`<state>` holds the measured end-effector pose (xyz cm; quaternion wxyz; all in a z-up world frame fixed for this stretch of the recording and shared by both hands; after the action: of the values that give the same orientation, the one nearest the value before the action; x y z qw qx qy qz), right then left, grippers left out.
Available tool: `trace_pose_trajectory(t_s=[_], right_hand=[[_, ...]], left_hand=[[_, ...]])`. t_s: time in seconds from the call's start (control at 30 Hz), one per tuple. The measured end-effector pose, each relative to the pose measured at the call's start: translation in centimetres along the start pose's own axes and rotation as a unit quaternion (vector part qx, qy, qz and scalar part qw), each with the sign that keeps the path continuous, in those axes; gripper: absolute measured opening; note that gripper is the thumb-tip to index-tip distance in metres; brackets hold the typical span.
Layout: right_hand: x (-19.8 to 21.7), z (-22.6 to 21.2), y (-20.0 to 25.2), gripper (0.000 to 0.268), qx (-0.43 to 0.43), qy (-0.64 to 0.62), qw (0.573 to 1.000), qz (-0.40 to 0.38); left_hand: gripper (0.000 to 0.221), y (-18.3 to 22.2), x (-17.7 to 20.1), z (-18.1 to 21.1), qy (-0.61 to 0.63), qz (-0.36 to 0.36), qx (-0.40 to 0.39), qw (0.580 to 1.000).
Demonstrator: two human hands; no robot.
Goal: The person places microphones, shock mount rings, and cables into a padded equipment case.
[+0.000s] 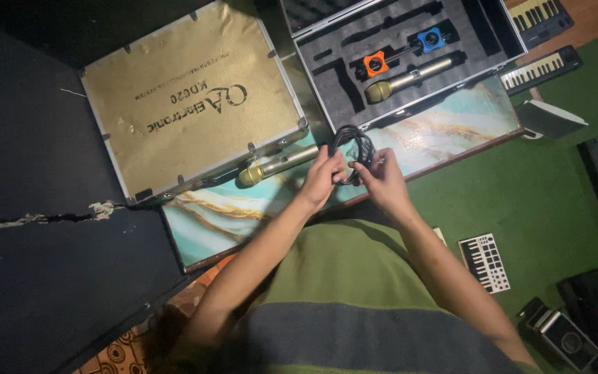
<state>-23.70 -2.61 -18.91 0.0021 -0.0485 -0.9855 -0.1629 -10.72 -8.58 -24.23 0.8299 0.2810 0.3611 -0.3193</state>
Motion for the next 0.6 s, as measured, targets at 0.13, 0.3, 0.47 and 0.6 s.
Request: trace_pose_trajectory(t_s=[0.13, 0.3, 0.47, 0.6], right_hand=[[0.0, -1.0, -0.1, 0.041, 0.068, 0.105, 0.992, 0.005], [-0.8, -0.8, -0.2, 0.038, 0.091, 0.200, 0.975, -0.016], [-1.1, 0.8, -0.9, 0.036, -0.020, 0.085, 0.995, -0.051], [-1.4, 0.0, -1.1, 0.032, -0.016, 0.022, 0.996, -0.082]], left_hand=[[0.019, -0.5, 0.1, -0.2, -0.106, -0.025, -0.027, 0.994], [0.017, -0.4, 0.1, -0.3, -0.161, -0.040, -0.035, 0.985], [0.014, -0.1, 0.6, -0.2, -0.136, -0.025, -0.053, 0.989], [0.021, 0.1, 0.3, 0.7, -0.262, 0.001, -0.076, 0.962]])
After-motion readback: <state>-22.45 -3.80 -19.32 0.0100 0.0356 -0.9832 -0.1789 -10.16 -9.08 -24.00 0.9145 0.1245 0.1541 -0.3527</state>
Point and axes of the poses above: each hand's wrist, its own y-axis away from the middle knuckle, its own x-axis out of the back of the hand, z = x × y, the point moved 8 cm from there along -y, towards the middle knuckle, and after that the axes turned 13 degrees about -z, right-handed, at the moved point
